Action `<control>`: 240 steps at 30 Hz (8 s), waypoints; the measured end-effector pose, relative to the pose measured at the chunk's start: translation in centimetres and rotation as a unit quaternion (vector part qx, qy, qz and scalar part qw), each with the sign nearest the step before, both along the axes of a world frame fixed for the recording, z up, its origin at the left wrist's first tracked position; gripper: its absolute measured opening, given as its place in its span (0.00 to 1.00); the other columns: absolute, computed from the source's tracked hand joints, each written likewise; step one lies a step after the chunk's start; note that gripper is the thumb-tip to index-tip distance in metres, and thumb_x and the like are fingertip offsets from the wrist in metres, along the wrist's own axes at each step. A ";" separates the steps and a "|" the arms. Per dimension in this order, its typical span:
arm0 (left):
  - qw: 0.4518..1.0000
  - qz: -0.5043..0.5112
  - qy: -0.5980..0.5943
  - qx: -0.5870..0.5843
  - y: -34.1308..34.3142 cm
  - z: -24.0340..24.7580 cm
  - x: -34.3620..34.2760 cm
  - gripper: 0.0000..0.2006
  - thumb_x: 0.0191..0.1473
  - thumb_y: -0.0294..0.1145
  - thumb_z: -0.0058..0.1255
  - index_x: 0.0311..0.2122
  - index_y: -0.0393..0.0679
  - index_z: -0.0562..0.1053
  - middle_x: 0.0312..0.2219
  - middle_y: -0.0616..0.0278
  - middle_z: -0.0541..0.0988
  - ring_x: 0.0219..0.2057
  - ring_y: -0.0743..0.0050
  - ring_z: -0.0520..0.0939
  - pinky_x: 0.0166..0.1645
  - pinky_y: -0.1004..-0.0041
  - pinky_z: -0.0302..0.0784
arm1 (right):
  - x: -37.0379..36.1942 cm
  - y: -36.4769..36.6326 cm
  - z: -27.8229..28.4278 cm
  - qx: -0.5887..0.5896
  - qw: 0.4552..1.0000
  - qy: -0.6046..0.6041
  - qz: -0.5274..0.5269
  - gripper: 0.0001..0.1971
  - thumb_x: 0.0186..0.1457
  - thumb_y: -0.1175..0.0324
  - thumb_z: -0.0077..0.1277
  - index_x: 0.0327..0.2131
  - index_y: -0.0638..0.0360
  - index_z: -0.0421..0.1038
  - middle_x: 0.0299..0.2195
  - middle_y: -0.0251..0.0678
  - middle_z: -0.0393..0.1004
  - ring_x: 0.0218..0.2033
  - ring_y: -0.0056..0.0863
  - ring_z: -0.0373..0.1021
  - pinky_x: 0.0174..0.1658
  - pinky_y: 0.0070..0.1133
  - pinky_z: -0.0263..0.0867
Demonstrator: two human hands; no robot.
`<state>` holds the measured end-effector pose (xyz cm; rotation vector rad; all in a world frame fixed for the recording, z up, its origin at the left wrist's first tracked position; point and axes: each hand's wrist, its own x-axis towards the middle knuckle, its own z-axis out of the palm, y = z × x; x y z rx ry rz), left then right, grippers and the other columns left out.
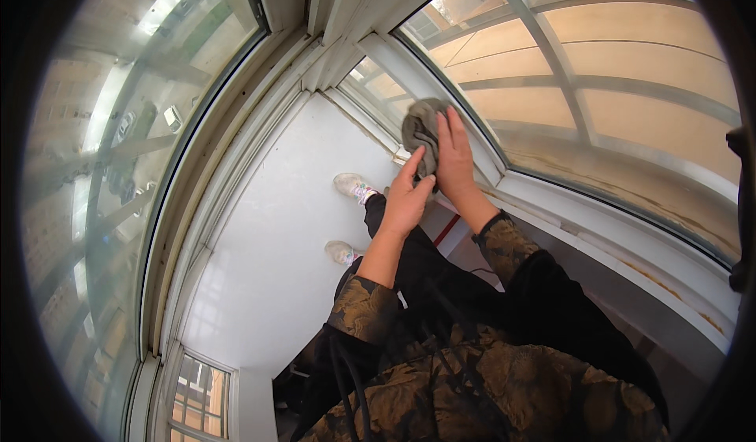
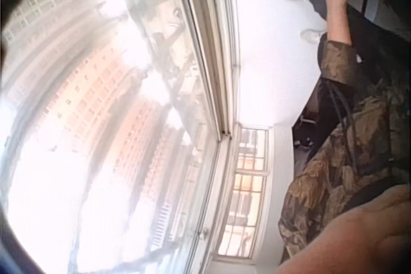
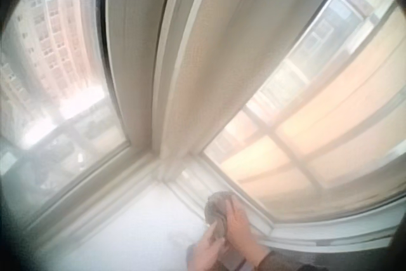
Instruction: The person wipes the window frame and glass with a cloth, moving along the top and side edges of a large window. They repeatedly fold and reposition the cloth while cleaning different sections of the frame and pane.
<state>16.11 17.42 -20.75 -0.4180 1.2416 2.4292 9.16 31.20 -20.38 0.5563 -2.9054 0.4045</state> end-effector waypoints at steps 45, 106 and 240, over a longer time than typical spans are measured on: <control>0.982 0.021 -0.172 -0.077 -6.7 -2.3 13.0 0.17 0.65 0.31 0.50 0.55 0.36 0.77 0.44 0.61 0.82 0.46 0.78 0.79 0.52 0.74 0.73 | 9.9 -1.0 2.0 -0.121 0.891 -0.432 -0.069 0.18 0.54 0.77 0.45 0.49 0.64 0.74 0.42 0.56 0.78 0.48 0.57 0.73 0.52 0.38 0.69; 0.566 0.797 -0.104 -0.186 -24.1 15.7 63.0 0.21 0.62 0.26 0.52 0.60 0.37 0.70 0.54 0.59 0.78 0.56 0.69 0.76 0.63 0.70 0.69 | 43.9 -40.5 26.1 -0.011 0.562 -0.715 0.416 0.24 0.58 0.75 0.53 0.57 0.71 0.66 0.44 0.41 0.79 0.46 0.28 0.75 0.52 0.25 0.70; 0.505 0.699 -0.231 -0.451 -108.0 3.8 130.6 0.11 0.59 0.37 0.55 0.39 0.42 0.82 0.34 0.53 0.85 0.39 0.48 0.84 0.45 0.59 0.78 | 116.7 -115.2 16.4 -0.041 0.630 -0.156 0.760 0.28 0.51 0.80 0.52 0.59 0.66 0.67 0.55 0.55 0.69 0.56 0.53 0.68 0.58 0.38 0.68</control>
